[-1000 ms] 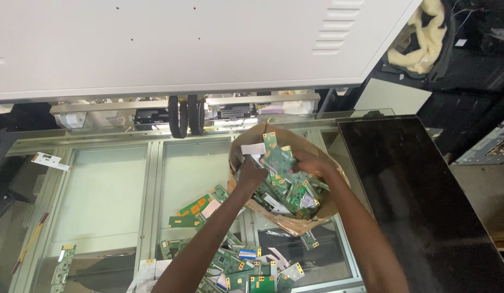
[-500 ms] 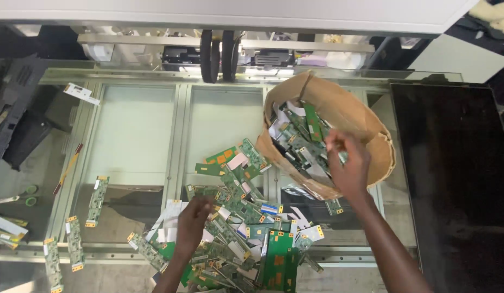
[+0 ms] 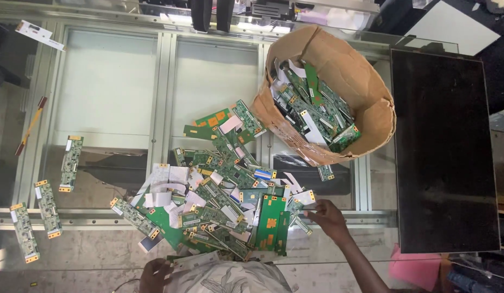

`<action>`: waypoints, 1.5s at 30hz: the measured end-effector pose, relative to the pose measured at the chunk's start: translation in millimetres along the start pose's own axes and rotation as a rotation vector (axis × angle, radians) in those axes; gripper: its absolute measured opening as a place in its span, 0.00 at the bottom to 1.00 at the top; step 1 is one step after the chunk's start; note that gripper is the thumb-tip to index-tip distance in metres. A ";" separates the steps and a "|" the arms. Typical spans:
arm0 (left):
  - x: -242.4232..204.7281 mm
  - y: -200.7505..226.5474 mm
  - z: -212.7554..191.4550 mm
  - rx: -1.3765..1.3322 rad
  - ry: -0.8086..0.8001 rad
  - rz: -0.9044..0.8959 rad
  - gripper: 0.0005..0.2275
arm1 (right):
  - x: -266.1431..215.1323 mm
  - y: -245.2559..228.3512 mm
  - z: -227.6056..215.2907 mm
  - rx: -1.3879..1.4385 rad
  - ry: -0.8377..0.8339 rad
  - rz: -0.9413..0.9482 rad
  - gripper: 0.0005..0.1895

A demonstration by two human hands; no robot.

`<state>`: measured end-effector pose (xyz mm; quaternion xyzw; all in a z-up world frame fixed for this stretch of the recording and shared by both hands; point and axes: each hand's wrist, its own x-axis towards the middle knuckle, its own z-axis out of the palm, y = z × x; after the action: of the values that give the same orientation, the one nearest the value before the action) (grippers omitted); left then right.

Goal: Picking up circuit boards and electronic components from a workbench and placing them into a cardboard box.

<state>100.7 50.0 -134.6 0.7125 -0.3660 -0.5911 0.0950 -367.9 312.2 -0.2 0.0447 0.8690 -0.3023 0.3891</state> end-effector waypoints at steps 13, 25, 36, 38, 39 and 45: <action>-60.6 48.0 30.6 0.387 -0.184 0.128 0.16 | -3.8 -9.8 65.3 0.437 -0.112 -0.010 0.17; -52.7 39.1 41.5 0.329 -0.271 0.169 0.15 | -4.2 -6.5 95.7 0.453 -0.268 0.007 0.19; -60.0 50.1 44.6 0.372 -0.285 0.155 0.16 | -23.1 -23.2 111.7 0.685 -0.268 -0.058 0.23; -50.4 39.6 44.3 0.371 -0.297 0.165 0.16 | -17.0 -14.1 114.9 0.689 -0.256 -0.053 0.20; -45.2 34.9 44.4 0.368 -0.307 0.174 0.16 | -13.2 -10.4 116.7 0.692 -0.245 -0.049 0.17; -42.5 32.7 44.0 0.381 -0.289 0.142 0.16 | 6.5 11.3 91.6 0.710 -0.179 -0.067 0.16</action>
<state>45.8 66.7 -95.6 0.5983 -0.5298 -0.5988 -0.0531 -309.3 269.1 -57.4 0.1219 0.6735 -0.6002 0.4140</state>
